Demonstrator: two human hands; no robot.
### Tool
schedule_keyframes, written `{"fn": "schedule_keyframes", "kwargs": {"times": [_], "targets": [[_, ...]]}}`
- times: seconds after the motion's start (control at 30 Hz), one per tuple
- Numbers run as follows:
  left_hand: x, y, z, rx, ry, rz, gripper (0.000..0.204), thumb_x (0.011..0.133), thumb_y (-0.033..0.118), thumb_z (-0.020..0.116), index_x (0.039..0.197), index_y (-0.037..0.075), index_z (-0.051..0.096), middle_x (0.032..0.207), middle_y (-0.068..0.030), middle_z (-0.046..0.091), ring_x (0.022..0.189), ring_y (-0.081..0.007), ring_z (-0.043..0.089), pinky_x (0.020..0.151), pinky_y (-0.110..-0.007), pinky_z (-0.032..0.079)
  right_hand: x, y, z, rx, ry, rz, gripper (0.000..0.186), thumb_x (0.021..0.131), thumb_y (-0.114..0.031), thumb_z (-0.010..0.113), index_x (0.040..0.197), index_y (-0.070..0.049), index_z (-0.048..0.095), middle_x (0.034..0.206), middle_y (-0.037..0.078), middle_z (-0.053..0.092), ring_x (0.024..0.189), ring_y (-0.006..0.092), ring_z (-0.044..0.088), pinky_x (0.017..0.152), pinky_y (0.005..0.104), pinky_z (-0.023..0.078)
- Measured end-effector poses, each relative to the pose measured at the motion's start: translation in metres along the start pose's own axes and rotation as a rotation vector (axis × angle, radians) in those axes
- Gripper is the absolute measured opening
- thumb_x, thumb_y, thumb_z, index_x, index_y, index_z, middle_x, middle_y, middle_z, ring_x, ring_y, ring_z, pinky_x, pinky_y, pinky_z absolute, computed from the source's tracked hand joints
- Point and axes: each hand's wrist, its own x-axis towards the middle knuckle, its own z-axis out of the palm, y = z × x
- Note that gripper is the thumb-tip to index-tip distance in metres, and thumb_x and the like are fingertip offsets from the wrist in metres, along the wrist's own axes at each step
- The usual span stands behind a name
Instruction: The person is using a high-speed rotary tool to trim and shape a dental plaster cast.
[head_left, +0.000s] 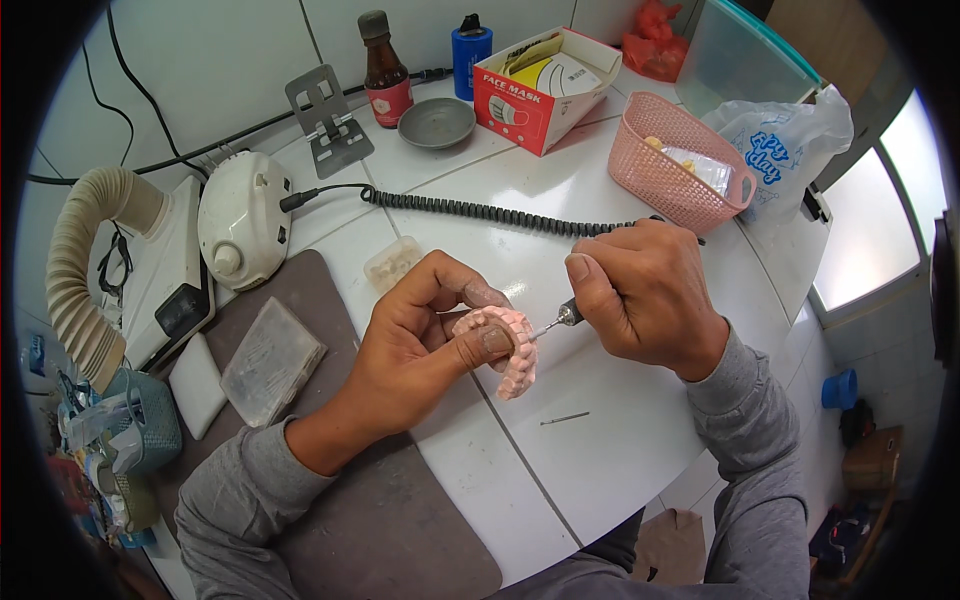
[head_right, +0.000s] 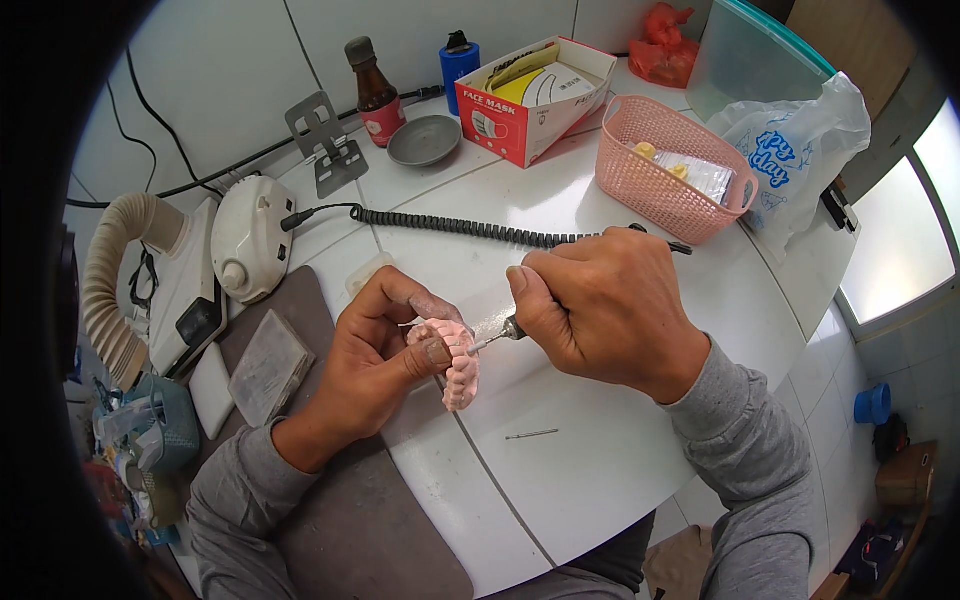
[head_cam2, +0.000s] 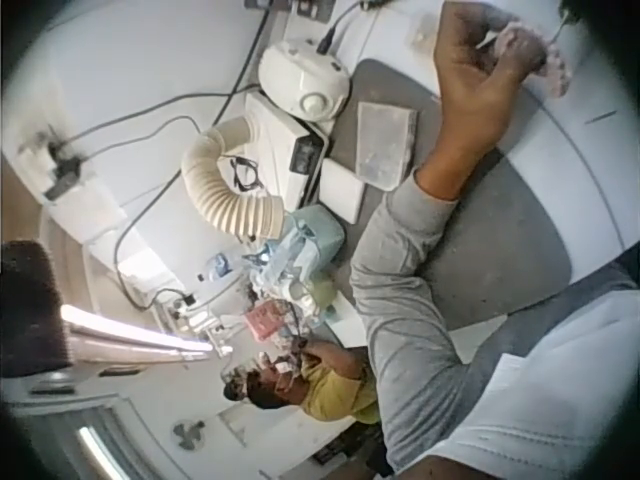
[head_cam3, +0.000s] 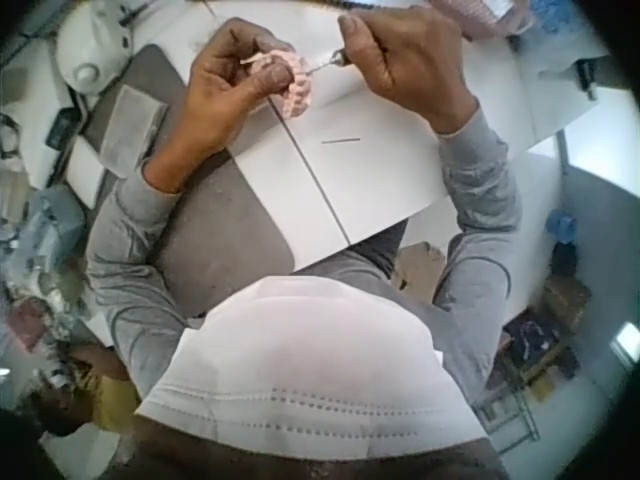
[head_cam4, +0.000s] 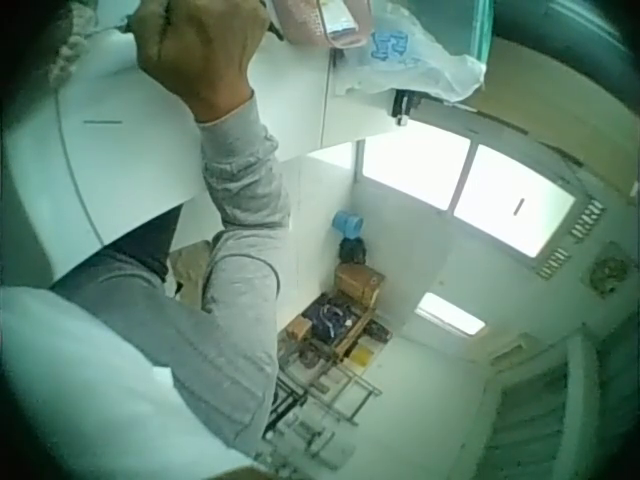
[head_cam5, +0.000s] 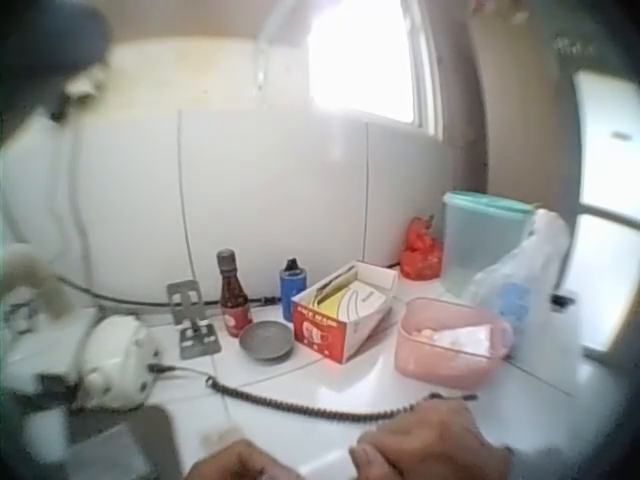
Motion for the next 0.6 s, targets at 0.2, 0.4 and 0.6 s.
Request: {"fn": "schedule_keyframes", "kwargs": {"times": [0.2,0.4,0.6], "targets": [[0.0005,-0.0011,-0.0005,-0.019,0.005,0.002,0.026,0.104,0.003,0.073,0.122,0.003,0.055,0.116,-0.0084,0.07,0.106,-0.0116,0.072,0.091,-0.028,0.061,0.001,-0.001,-0.0009,0.014,0.008,-0.004,0.032,0.097,-0.02,0.067,0.067,-0.008,0.065,0.051,0.007,0.053,0.041,0.0279,0.048,0.045,0.0441,0.036],[0.0001,-0.0005,-0.0007,-0.019,0.008,-0.01,0.026,0.104,0.002,0.073,0.122,0.003,0.055,0.116,-0.009,0.07,0.106,-0.0121,0.072,0.091,-0.028,0.061,0.0009,-0.0009,-0.0018,0.014,-0.003,-0.004,0.032,0.097,-0.019,0.067,0.067,-0.008,0.066,0.052,0.007,0.053,0.041,0.0279,0.049,0.045,0.044,0.036],[0.0004,-0.0006,-0.0008,-0.024,0.002,-0.002,0.026,0.104,0.002,0.073,0.122,0.003,0.055,0.116,-0.0093,0.07,0.107,-0.0123,0.072,0.091,-0.029,0.061,0.0004,-0.0013,-0.0017,0.019,-0.006,0.006,0.032,0.097,-0.019,0.067,0.068,-0.008,0.066,0.052,0.007,0.054,0.041,0.028,0.049,0.046,0.0442,0.036]]}}
